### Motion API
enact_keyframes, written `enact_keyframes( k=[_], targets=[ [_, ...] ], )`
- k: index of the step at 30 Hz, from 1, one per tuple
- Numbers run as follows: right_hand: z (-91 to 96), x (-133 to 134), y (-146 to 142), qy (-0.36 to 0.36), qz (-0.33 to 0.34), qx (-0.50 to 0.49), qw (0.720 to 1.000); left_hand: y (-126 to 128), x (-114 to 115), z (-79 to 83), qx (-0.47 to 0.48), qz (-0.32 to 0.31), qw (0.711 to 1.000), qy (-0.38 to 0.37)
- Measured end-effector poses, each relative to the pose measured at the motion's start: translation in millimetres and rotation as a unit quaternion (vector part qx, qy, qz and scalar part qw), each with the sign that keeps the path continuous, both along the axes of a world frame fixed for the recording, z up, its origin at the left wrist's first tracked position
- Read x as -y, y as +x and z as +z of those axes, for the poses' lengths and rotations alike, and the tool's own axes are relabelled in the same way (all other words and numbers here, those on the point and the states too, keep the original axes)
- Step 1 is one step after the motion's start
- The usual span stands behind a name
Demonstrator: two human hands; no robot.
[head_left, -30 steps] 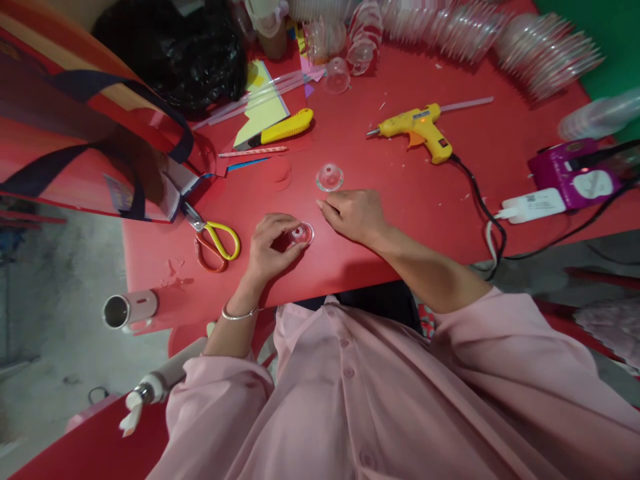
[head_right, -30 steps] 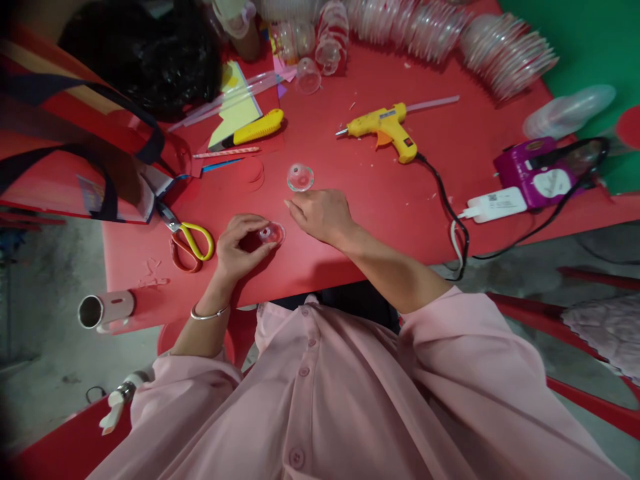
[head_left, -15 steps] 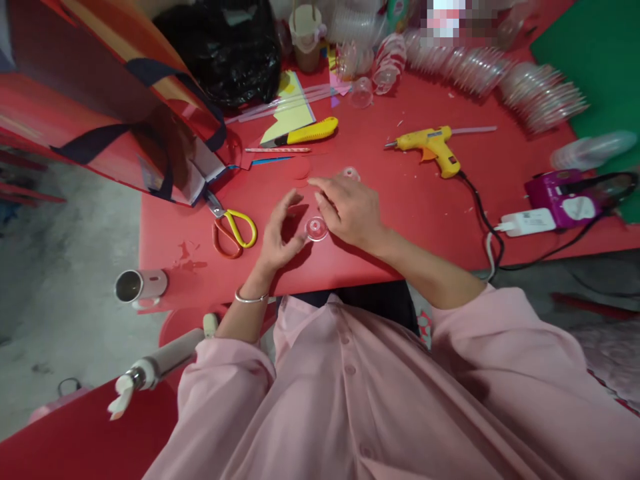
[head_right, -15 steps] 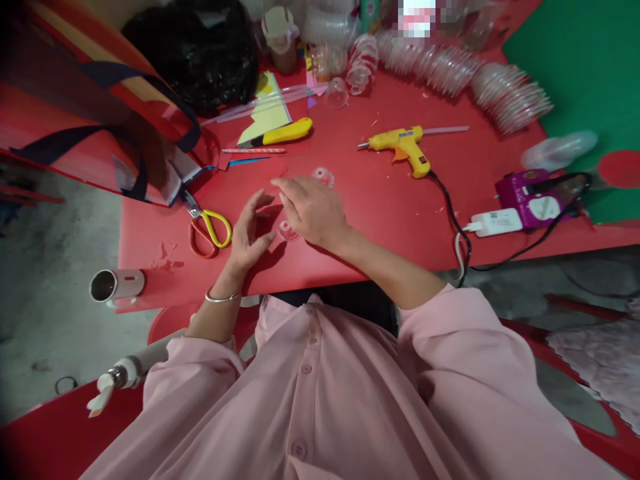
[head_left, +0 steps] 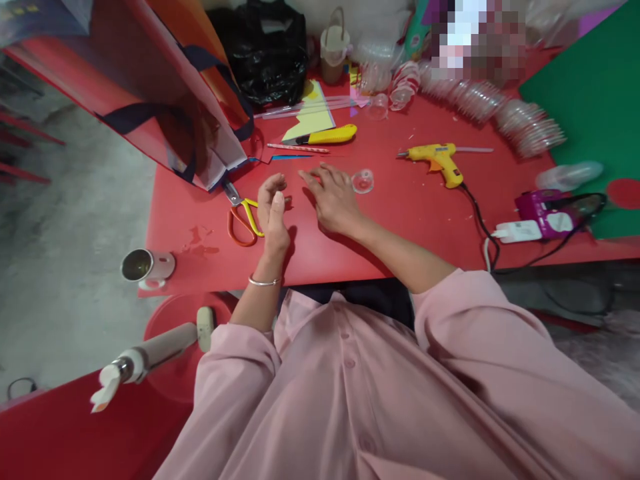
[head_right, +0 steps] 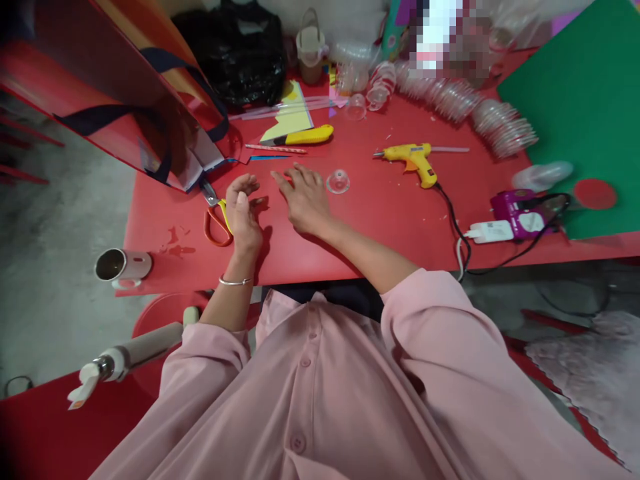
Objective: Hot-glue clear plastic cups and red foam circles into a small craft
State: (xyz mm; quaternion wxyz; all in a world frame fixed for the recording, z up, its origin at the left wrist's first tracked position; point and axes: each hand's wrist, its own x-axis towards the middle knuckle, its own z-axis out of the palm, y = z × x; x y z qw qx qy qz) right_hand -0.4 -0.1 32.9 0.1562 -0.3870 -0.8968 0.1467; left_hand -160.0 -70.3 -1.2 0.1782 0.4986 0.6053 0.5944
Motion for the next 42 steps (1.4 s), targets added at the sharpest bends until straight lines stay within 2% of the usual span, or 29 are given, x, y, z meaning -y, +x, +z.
enact_keyframes(
  k=[3, 7, 10, 13, 21, 26, 31, 35, 38, 42],
  targets=[
    [-1.2, -0.8, -0.8, 0.001, 0.000, 0.014, 1.000, 1.8, 3.3, 2.1, 0.004, -0.005, 1.000, 0.003],
    [-1.4, -0.8, -2.1, 0.006, -0.011, 0.031, 0.999, 1.1, 8.6, 4.4, -0.053, -0.016, 0.998, 0.016],
    [-0.4, 0.0, -1.8, 0.015, -0.009, 0.030, 0.999, 2.7, 11.2, 8.0, -0.081, -0.051, 0.995, 0.038],
    [0.5, 1.1, -1.4, 0.025, -0.007, 0.027, 0.999, 5.7, 11.8, 10.9, -0.067, -0.086, 0.992, 0.063],
    [-0.4, 1.6, -2.0, 0.025, -0.008, 0.036, 0.999, 8.5, 11.9, 12.0, -0.003, -0.059, 0.998, 0.012],
    [-1.2, 1.6, -1.8, 0.029, -0.008, 0.039, 0.999, 7.7, 9.9, 8.3, -0.015, -0.070, 0.997, 0.006],
    [-0.5, 2.1, -1.3, 0.029, -0.006, 0.036, 0.999, 4.3, 7.4, 5.2, -0.066, -0.063, 0.995, 0.029],
    [1.7, 3.5, -1.6, 0.033, -0.017, 0.046, 0.998, 3.3, 4.3, 6.1, -0.173, -0.133, 0.972, 0.083],
    [0.9, 3.9, -2.1, 0.044, -0.018, 0.069, 0.996, 5.0, 1.9, 5.6, -0.207, -0.175, 0.960, 0.069],
    [-3.8, 2.9, -1.9, 0.090, -0.012, 0.059, 0.994, 8.3, -0.1, 1.9, -0.224, -0.159, 0.960, 0.061]
  ],
)
